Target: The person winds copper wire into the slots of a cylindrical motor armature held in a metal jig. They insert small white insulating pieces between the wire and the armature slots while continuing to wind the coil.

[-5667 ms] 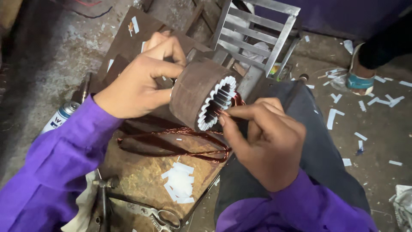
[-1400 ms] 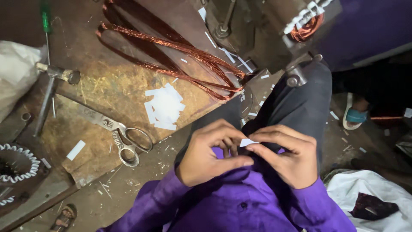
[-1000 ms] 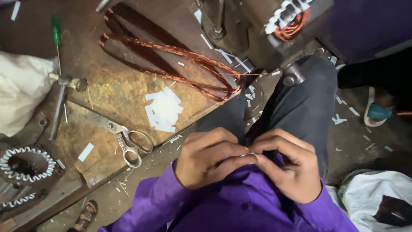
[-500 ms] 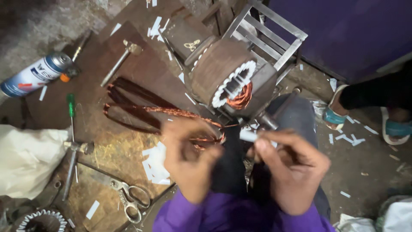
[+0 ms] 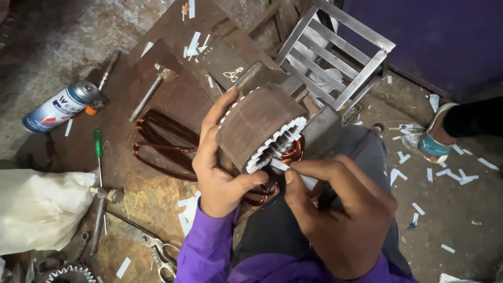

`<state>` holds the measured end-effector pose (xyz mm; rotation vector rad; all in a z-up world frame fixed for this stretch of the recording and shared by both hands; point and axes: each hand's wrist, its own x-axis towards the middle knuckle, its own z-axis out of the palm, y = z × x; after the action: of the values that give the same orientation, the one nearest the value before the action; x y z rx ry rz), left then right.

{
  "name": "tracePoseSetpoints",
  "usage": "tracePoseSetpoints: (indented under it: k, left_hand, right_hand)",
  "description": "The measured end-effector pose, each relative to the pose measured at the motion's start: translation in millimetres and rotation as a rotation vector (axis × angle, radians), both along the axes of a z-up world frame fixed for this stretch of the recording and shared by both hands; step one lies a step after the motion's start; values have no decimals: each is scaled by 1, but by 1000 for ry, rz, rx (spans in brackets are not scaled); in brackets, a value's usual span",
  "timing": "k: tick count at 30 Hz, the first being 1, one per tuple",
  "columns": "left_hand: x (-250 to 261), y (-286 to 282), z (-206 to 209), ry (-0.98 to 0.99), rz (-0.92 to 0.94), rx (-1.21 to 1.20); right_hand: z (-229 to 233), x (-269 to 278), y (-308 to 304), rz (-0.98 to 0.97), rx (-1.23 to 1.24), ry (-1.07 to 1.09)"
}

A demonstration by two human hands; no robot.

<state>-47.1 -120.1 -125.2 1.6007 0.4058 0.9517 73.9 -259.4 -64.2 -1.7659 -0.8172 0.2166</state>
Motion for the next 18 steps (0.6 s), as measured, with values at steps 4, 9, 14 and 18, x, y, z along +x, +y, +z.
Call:
tracePoseSetpoints:
  k: [4,9,14,18]
  left_hand:
    - [-4,-1,-6,-18,4,-141]
    - [-1,-4,3,-60,25,-253]
    - [-6,-3,-1,-43,4,-258]
    - [-14,1,0,-15,-56,-351]
  right_hand:
    - [-3,-4,3,10,49,22]
    - [-7,-5,8,33,120,-45]
    - [-3,-5,10,48,87,-37]
    - [0,-9,12,18,49,32]
